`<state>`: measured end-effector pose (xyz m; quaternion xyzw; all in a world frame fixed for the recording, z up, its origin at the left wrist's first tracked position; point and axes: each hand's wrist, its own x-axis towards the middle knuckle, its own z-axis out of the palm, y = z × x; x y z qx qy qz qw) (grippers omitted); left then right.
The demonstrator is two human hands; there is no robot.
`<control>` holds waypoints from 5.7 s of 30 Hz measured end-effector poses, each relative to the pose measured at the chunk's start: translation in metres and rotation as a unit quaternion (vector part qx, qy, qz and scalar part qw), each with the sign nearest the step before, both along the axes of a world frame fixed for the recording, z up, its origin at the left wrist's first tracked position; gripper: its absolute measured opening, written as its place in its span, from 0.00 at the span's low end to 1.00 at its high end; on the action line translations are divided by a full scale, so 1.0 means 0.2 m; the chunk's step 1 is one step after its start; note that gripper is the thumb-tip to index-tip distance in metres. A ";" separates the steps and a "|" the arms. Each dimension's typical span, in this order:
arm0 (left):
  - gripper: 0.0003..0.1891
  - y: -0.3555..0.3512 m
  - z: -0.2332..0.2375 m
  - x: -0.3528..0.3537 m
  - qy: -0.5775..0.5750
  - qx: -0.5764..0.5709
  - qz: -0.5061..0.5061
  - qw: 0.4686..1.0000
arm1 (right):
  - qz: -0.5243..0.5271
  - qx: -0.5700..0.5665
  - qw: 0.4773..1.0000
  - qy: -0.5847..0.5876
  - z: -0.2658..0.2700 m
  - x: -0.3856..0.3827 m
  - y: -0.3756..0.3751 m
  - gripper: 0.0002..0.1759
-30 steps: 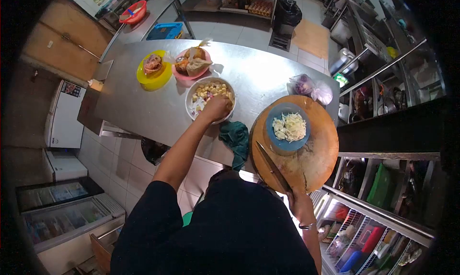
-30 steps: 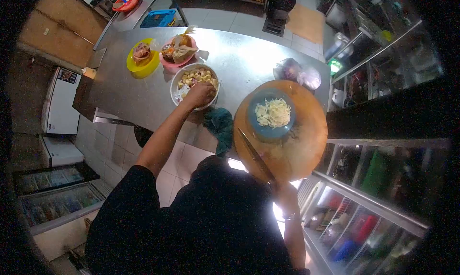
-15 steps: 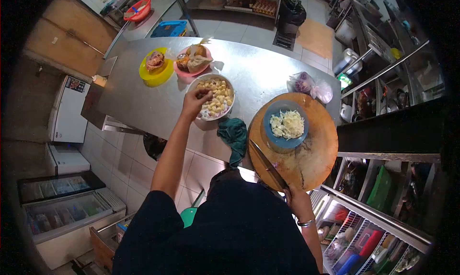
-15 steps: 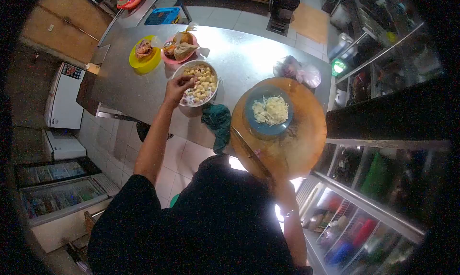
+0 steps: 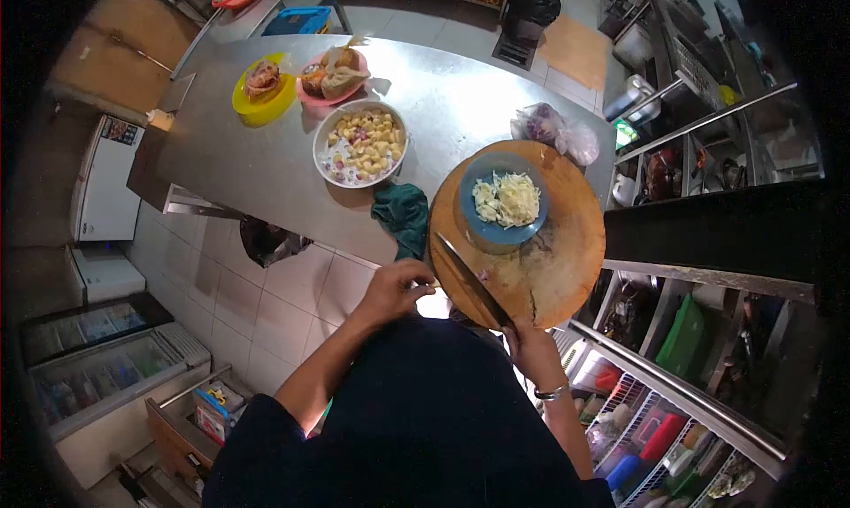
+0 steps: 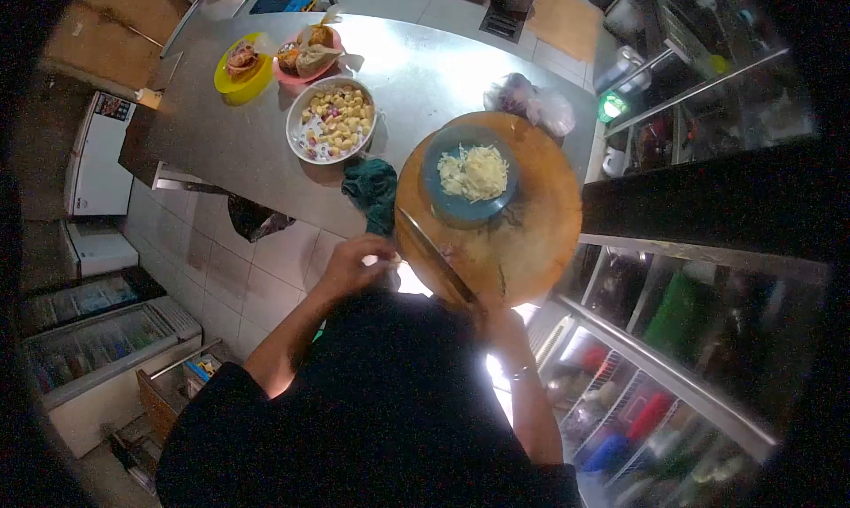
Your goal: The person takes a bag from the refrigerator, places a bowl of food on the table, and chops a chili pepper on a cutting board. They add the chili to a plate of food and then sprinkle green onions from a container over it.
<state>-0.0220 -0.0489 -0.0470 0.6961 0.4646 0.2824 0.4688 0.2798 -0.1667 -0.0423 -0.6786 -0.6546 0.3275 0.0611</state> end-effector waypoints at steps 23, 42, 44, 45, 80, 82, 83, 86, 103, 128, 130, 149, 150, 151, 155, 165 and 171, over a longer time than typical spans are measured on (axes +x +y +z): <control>0.03 0.04 -0.22 0.26 0.053 0.186 -0.148 0.970 | -0.032 -0.076 0.988 0.129 -0.01 0.00 0.00 0.13; 0.19 0.04 -0.20 0.27 0.058 0.160 -0.139 0.976 | 0.063 -0.050 0.996 0.032 0.06 -0.04 0.03 0.12; 0.18 0.03 -0.16 0.27 0.046 0.164 -0.131 0.977 | 0.038 -0.084 0.995 0.030 0.18 -0.06 0.06 0.12; 0.17 0.03 -0.16 0.28 0.041 0.177 -0.132 0.974 | 0.015 -0.116 0.993 0.026 0.21 -0.07 0.07 0.12; 0.07 -0.01 -0.22 0.27 0.055 0.192 -0.094 0.975 | 0.058 0.008 0.998 -0.016 -0.10 -0.13 0.02 0.12; 0.08 -0.02 -0.22 0.26 0.042 0.208 -0.096 0.972 | 0.044 -0.053 0.998 -0.014 0.11 -0.13 0.08 0.12; 0.08 -0.03 -0.22 0.26 0.042 0.206 -0.098 0.973 | 0.023 -0.115 0.993 -0.013 0.22 -0.15 0.11 0.12; 0.08 -0.02 -0.22 0.26 0.053 0.209 -0.085 0.973 | 0.047 -0.014 0.999 0.006 -0.04 -0.14 0.03 0.11; 0.07 -0.04 -0.23 0.26 0.041 0.228 -0.072 0.970 | 0.030 -0.047 0.998 0.023 -0.02 -0.16 0.03 0.14; 0.08 -0.17 -0.42 -0.24 -0.006 0.228 0.091 0.969 | 0.079 0.134 0.982 -0.109 -0.25 -0.09 -0.02 0.13; 0.05 -0.21 -0.51 -0.57 -0.021 0.121 0.245 0.962 | 0.084 0.112 0.983 -0.118 -0.21 -0.12 -0.01 0.14; 0.09 0.26 -0.02 -0.46 0.051 0.297 -0.131 0.945 | -0.147 0.195 0.970 -0.021 0.14 -0.43 -0.14 0.26; 0.08 0.19 -0.02 -0.29 0.029 0.296 -0.201 0.933 | -0.186 0.196 0.963 -0.006 0.05 -0.44 -0.19 0.27; 0.08 0.14 -0.03 -0.15 0.002 0.301 -0.227 0.926 | -0.168 0.194 0.966 -0.040 0.06 -0.45 -0.20 0.27; 0.10 0.09 -0.02 0.08 -0.014 0.316 -0.297 0.901 | -0.203 0.211 0.955 -0.051 0.06 -0.46 -0.22 0.25; 0.34 0.00 -0.11 0.16 0.076 0.297 -0.542 0.783 | -0.262 0.254 0.928 -0.072 0.03 -0.54 -0.27 0.23; 0.36 0.07 -0.23 0.17 0.165 0.373 -0.472 0.782 | -0.294 0.243 0.919 -0.100 0.07 -0.58 -0.33 0.24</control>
